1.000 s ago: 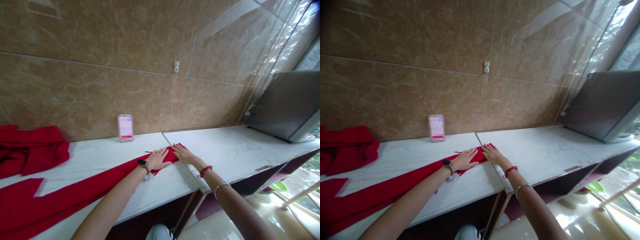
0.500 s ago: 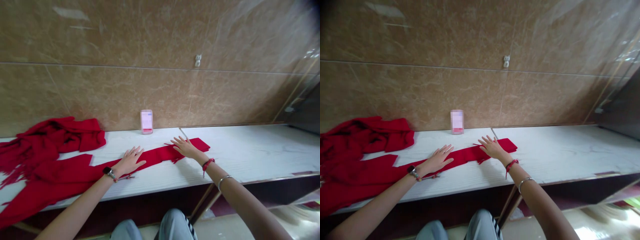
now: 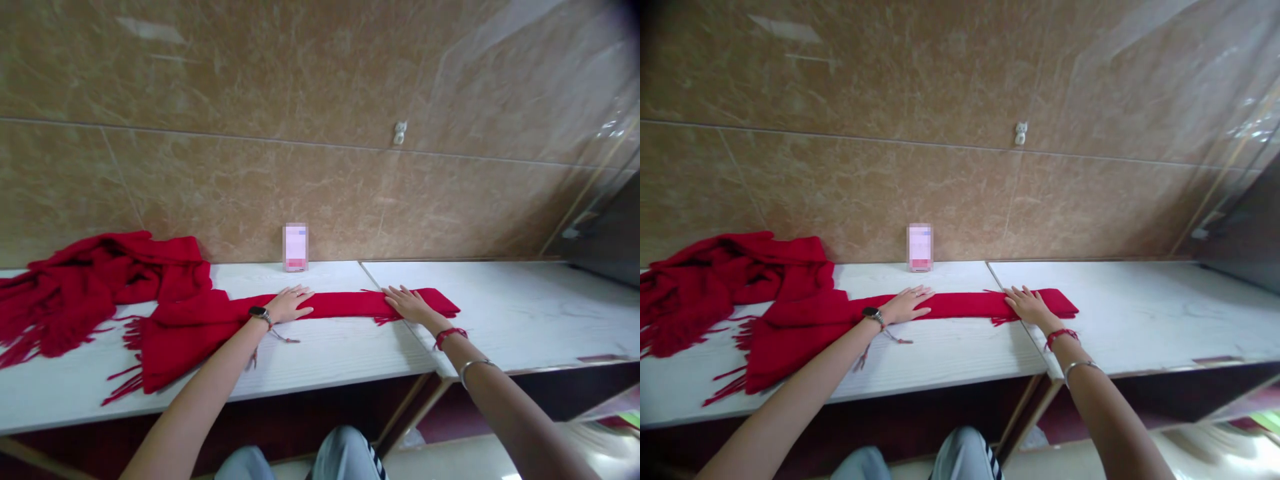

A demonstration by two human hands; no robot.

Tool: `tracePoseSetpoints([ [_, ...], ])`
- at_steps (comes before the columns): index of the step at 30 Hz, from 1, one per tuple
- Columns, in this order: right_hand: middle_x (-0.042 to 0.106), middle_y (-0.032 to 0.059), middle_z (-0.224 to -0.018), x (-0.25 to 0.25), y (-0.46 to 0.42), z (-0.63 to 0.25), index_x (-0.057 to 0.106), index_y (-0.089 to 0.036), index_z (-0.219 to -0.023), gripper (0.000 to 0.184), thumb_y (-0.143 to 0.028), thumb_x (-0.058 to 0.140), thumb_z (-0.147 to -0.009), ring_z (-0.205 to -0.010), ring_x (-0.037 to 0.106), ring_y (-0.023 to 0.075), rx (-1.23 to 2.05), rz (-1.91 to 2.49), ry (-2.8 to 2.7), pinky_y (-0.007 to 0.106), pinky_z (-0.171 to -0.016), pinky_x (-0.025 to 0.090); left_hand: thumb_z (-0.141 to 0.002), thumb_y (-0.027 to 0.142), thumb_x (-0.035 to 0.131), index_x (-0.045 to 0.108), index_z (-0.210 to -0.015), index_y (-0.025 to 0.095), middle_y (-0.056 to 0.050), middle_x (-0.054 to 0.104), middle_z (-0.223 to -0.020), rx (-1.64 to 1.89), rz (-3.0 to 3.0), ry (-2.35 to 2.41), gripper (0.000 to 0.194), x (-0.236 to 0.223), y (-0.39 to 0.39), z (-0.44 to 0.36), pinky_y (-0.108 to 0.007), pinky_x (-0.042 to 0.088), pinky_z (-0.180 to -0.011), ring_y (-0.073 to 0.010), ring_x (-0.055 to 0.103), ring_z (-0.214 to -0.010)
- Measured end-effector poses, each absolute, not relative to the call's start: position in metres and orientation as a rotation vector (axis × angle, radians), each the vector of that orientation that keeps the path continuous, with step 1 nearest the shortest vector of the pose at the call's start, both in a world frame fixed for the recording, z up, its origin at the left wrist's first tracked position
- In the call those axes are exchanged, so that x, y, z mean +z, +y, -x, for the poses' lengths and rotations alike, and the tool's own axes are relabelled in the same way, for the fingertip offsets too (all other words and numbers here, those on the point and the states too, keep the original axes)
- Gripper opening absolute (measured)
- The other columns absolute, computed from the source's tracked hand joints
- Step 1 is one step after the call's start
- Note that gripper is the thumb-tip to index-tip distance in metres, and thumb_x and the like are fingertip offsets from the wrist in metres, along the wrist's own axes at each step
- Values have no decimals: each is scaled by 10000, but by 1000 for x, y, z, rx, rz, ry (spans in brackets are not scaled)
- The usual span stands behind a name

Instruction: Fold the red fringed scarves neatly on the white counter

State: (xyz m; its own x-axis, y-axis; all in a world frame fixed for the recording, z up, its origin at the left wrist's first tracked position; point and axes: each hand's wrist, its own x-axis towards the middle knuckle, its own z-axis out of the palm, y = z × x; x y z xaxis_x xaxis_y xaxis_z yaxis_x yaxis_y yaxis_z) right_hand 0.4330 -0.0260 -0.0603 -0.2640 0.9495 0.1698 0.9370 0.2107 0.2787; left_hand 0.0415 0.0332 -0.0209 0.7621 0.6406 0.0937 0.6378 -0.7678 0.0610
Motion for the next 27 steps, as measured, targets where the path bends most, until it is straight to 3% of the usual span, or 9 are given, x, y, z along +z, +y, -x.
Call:
tracePoseSetpoints([
  [7,337,94,-1403,-43,-20,-424,405,-279,-1307,423,-324,275,-906,-1272,252,374,389,-2107,2306,687,-876,287,-908,472,280,345,-1339,239,-60,306,-1419,250,-2936,1035,493,-11,39,-45,-384,179,-1044,-204,227,-1311],
  [11,305,112,-1417,-22,-9,-355,351,-213,-1341,479,-399,277,-907,-1300,211,328,287,-2092,2569,599,-959,275,-898,457,295,364,-1332,224,-65,294,-1424,396,-2944,1296,497,10,13,8,-400,175,-1049,-221,203,-1319],
  [14,336,107,-1403,-12,-4,-280,332,-219,-1353,500,-425,321,-897,-1296,251,270,92,-1695,2921,507,-1004,278,-856,512,338,304,-1365,207,-96,252,-1438,361,-2752,1746,594,19,-10,66,-464,193,-1031,-286,177,-1321],
  [17,345,117,-1396,-12,-4,-219,311,-198,-1365,537,-447,339,-889,-1299,247,258,-37,-1407,3080,489,-1017,261,-776,608,409,248,-1388,184,-152,197,-1446,232,-2409,2148,762,20,-32,117,-521,207,-1005,-365,149,-1313],
  [22,335,83,-1405,-28,-9,-189,340,-236,-1352,520,-480,295,-895,-1289,272,247,-128,-1320,3114,490,-1037,211,-695,644,500,183,-1404,174,-193,95,-1458,387,-2124,2461,908,8,-58,166,-565,190,-992,-415,99,-1306],
  [24,341,74,-1402,-33,-9,-194,352,-249,-1346,507,-477,283,-899,-1287,278,239,-129,-1338,3121,485,-1041,203,-678,607,553,142,-1408,166,-208,120,-1450,527,-2087,2442,947,1,-60,174,-561,211,-988,-399,128,-1307],
  [27,361,73,-1392,-35,-6,-203,357,-257,-1343,503,-476,299,-894,-1278,299,231,-141,-1335,3137,470,-1045,207,-657,496,636,51,-1410,128,-225,262,-1399,646,-2126,2100,1023,-8,-57,177,-448,296,-993,-317,275,-1281],
])
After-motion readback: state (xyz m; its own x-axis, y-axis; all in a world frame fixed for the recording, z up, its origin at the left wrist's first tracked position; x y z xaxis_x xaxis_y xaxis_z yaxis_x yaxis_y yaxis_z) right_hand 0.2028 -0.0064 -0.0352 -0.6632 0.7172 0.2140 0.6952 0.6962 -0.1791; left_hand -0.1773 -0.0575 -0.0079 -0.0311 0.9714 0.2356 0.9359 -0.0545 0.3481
